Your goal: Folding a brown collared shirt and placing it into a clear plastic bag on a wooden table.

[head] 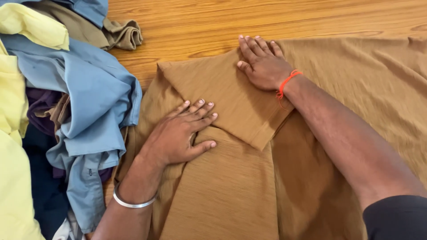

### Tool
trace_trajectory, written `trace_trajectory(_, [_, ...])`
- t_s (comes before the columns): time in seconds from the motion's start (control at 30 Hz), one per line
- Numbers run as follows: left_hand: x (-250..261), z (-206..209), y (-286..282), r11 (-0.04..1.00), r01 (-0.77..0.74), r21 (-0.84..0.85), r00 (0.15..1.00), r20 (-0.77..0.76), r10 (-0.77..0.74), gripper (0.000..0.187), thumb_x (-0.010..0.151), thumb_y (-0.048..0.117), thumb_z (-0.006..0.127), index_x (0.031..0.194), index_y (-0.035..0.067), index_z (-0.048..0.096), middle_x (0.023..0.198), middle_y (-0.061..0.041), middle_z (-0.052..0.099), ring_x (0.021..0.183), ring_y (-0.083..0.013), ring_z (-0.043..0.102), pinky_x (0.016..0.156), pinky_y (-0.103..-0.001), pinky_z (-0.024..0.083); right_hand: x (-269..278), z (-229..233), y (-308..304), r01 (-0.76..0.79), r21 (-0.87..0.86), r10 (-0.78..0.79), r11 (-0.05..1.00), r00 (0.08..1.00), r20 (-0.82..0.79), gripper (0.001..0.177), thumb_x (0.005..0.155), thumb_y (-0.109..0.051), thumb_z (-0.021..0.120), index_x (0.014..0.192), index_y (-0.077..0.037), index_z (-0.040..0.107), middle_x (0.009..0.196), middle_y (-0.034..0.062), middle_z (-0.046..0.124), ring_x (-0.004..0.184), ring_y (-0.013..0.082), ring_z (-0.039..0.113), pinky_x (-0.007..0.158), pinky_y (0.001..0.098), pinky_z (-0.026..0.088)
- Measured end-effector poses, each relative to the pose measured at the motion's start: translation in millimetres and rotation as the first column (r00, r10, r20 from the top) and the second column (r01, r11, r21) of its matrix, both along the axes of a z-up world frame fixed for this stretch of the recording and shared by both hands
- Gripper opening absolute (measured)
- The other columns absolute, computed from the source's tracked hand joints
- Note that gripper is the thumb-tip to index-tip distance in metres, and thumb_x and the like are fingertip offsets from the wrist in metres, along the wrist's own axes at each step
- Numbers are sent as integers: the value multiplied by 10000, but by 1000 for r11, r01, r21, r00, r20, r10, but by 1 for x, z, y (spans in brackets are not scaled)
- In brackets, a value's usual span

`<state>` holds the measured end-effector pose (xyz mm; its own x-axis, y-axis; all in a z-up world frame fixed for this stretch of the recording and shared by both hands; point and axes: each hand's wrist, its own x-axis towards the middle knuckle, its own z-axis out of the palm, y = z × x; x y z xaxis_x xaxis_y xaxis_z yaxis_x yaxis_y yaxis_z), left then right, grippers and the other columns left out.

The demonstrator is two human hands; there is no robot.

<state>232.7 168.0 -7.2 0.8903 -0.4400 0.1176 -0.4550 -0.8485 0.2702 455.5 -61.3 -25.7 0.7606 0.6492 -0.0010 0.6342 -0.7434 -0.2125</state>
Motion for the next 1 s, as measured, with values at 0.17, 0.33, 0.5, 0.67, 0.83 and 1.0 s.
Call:
trace_trajectory(0.17, [1, 4, -1, 1000, -14, -9, 999, -44, 14, 705, 877, 564, 631, 1437, 138, 575, 1579, -70, 464, 1502, -253, 344, 1236, -453, 211, -2, 15, 7, 20, -171, -23, 985, 1000, -14, 760, 1009, -564, 244, 1602, -179, -32, 1687, 117, 21, 1538, 286, 13, 1194, 535, -7])
trace_trajectory(0.33, [3, 6, 2, 999, 24, 21, 1000, -17, -24, 709, 896, 574, 624, 1445, 128, 570, 1579, -80, 460, 1488, -267, 353, 1223, -477, 208, -63, 35, 12, -240, 71, 227, 968, 962, 153, 731, 1092, -488, 196, 1632, -28, 25, 1694, 215, 97, 1570, 367, 108, 1263, 553, 101])
trace_trajectory(0.5, [3, 2, 2, 999, 26, 40, 1000, 0, -26, 759, 908, 610, 621, 1464, 100, 545, 1557, -113, 451, 1466, -283, 353, 1208, -499, 206, -119, 14, -15, -514, -52, 517, 856, 853, 76, 752, 1042, -550, 174, 1617, -75, 76, 1675, 200, 74, 1557, 374, 97, 1224, 563, 119])
trace_trajectory(0.67, [2, 0, 1, 999, 28, 43, 999, 30, -29, 683, 899, 575, 630, 1438, 158, 587, 1569, -69, 473, 1474, -253, 365, 1203, -482, 222, -110, -2, -73, -498, -115, 509, 860, 855, 98, 723, 1027, -609, 220, 1616, -190, 192, 1691, 124, 133, 1552, 330, 148, 1236, 536, 150])
trace_trajectory(0.83, [1, 4, 1, 999, 20, 42, 999, 25, -21, 673, 908, 560, 629, 1441, 151, 587, 1577, -63, 478, 1489, -245, 370, 1220, -462, 228, -109, 2, -174, -259, -36, 262, 965, 958, 118, 714, 1006, -583, 306, 1594, -179, 283, 1666, 152, 227, 1528, 360, 209, 1216, 549, 177])
trace_trajectory(1.0, [3, 5, 0, 998, 20, 63, 1000, 18, -21, 667, 907, 537, 641, 1443, 143, 587, 1578, -71, 475, 1475, -261, 378, 1206, -467, 232, -186, 2, -302, 77, 49, -86, 996, 973, 213, 659, 1003, -388, 503, 1552, -31, 427, 1447, 256, 537, 1344, 440, 507, 1142, 529, 390])
